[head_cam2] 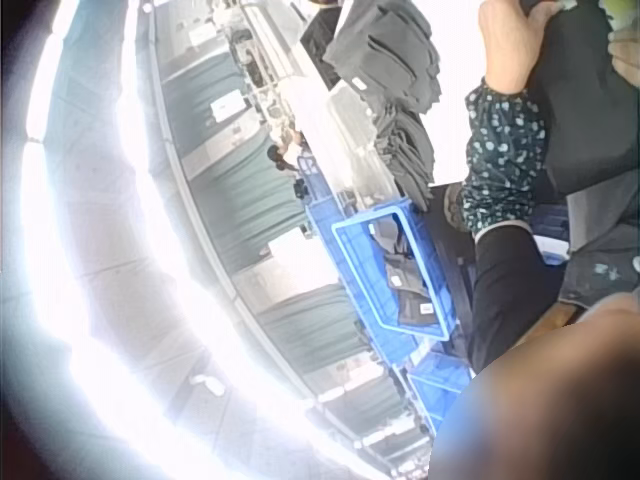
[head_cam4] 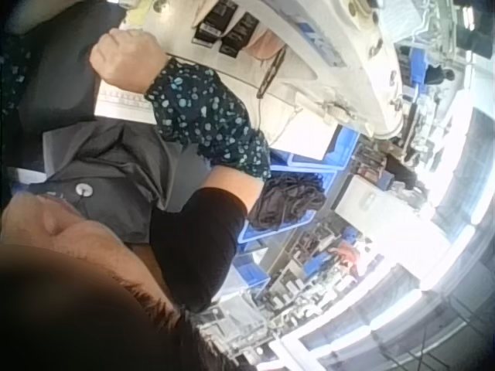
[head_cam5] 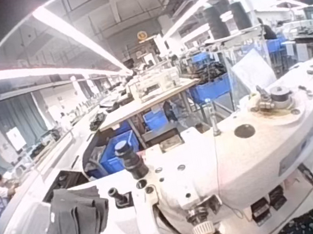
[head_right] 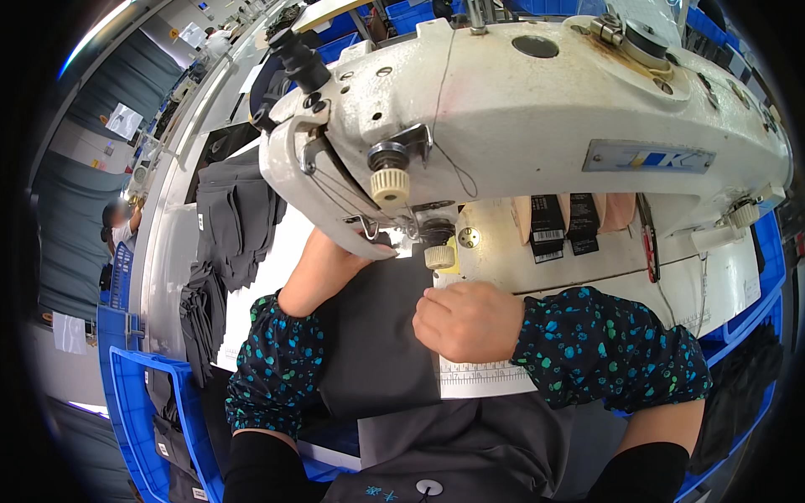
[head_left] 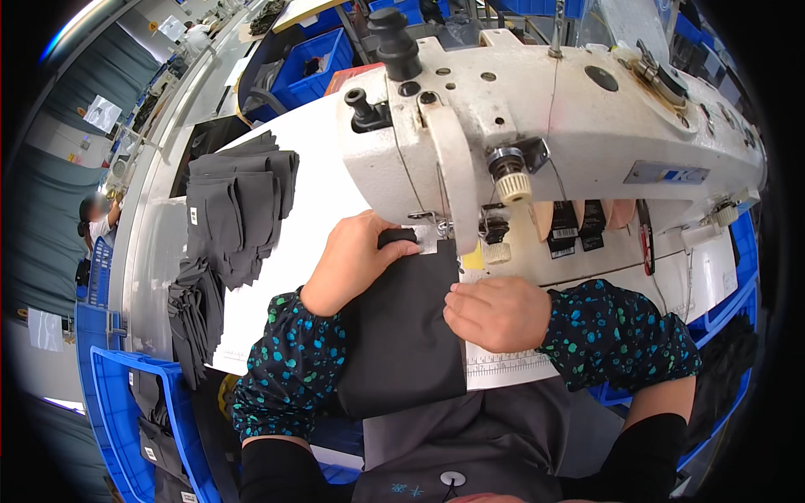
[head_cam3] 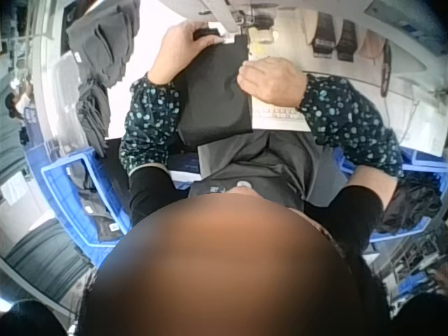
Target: The recorder is using an industrial sewing machine to stitch together black leather pocket components for bags or apparel.
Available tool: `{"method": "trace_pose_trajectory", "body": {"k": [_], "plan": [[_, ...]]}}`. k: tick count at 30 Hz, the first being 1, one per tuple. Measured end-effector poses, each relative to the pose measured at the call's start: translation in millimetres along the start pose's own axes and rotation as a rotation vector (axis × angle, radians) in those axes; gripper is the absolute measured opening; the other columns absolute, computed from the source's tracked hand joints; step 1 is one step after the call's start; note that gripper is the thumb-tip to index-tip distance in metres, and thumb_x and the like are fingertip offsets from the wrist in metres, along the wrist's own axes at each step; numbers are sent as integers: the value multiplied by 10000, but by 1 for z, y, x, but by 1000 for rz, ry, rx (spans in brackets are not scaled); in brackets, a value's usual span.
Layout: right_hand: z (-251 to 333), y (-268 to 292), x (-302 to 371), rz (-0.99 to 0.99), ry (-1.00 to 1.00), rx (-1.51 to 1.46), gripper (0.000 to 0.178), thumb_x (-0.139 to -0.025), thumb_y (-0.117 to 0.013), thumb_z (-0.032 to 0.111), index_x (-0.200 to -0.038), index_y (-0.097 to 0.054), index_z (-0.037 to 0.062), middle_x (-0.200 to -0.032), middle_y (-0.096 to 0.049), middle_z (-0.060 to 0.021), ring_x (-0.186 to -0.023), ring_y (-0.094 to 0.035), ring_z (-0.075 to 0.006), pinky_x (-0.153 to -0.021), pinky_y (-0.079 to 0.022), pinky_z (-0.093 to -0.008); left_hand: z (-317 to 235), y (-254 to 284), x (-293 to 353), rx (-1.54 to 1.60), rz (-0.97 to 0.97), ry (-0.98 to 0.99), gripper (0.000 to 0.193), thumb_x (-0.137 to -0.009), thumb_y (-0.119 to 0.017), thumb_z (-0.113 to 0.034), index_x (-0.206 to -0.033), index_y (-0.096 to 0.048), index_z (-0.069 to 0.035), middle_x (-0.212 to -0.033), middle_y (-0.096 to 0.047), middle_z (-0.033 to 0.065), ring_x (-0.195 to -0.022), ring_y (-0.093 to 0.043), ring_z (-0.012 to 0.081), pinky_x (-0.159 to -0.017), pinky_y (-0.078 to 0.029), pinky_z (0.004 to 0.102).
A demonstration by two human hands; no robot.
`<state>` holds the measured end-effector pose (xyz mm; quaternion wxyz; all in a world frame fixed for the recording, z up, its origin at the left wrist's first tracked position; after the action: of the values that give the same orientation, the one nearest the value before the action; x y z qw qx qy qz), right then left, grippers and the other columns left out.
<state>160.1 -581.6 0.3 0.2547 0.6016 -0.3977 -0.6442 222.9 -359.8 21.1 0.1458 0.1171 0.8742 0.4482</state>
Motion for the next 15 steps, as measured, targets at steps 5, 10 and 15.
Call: {"method": "trace_pose_trajectory", "body": {"k": [5,10,15], "plan": [[-8,1,-1,-52,-25,-14,169,-787,-662,139,-926,-662,42,-949,-680,-71,-928,-705,-224,-785,-587,-309,2,-2,-4,-3,-67,-56,293,-788,-836,-193,-969,-751,21,-833,-697,206,-711,-671,374,-664,-535,411],[-13,5,-2,-27,-41,-34,159,-790,-664,127,-924,-658,41,-949,-671,-67,-945,-701,-223,-796,-587,-315,1,-4,-8,-7,-106,-66,289,-783,-838,-184,-979,-750,10,-846,-705,202,-705,-674,372,-658,-540,405],[-16,7,-3,-28,-44,-43,153,-798,-664,120,-926,-656,36,-960,-662,-67,-952,-695,-225,-814,-584,-321,1,-5,-10,40,-121,-84,285,-784,-835,-161,-998,-742,2,-894,-727,195,-758,-701,368,-699,-562,390]]}}
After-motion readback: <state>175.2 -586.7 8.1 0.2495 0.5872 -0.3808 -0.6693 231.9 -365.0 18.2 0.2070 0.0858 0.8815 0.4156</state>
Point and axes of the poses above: each hand's wrist, its own x-axis away from the middle knuckle, its own y-axis out of the back of the hand, z = x × y, the point moved 3 cm from there along -x, towards the middle knuckle
